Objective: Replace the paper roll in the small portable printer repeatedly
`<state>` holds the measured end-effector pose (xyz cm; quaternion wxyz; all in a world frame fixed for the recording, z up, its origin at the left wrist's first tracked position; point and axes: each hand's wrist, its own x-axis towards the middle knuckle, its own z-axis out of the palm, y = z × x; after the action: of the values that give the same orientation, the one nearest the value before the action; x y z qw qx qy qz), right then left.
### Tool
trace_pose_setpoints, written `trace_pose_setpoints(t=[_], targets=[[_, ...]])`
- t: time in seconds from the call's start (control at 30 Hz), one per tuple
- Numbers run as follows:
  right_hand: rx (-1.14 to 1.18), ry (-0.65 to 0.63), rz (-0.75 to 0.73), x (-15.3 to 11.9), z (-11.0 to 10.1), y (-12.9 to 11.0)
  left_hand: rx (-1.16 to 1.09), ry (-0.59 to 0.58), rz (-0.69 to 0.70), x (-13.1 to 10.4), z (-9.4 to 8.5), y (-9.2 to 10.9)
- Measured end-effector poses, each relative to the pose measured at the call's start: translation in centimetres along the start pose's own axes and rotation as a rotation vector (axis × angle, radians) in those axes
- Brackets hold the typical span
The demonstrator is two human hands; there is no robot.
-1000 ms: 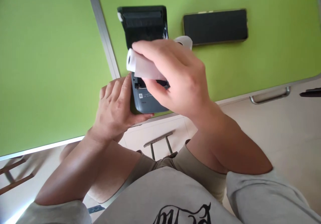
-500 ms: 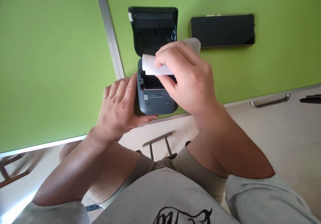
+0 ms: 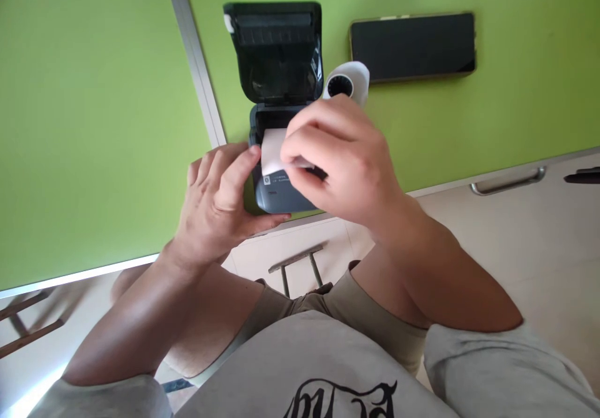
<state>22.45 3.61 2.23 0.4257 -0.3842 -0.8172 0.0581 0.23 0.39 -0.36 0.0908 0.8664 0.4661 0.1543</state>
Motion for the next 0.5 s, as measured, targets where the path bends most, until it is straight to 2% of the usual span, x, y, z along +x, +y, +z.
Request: trace_pose_setpoints(t=[0.13, 0.23, 0.33, 0.4, 0.5], targets=[[0.065, -0.075, 0.009, -0.6, 0.0, 0.1, -0.011, 0.015, 0.023, -0.1, -0.1, 0.1], [0.122, 0.072, 0.049, -0.8, -0.1, 0.8, 0.023, -0.004, 0.012, 0.0, -0.2, 0.1], [0.206, 0.218, 0.242, -0.6, -0.1, 1.5, 0.041, 0.004, 0.035, 0.0, -0.1, 0.1], [0.261, 0.218, 0.347, -0.2, 0.0, 1.8, 0.043, 0.027, 0.058, -0.1, 0.1, -0.1], [0.252, 0.163, 0.354, 0.5, 0.2, 2.0, 0.038, 0.070, 0.101, -0.3, 0.5, -0.5]])
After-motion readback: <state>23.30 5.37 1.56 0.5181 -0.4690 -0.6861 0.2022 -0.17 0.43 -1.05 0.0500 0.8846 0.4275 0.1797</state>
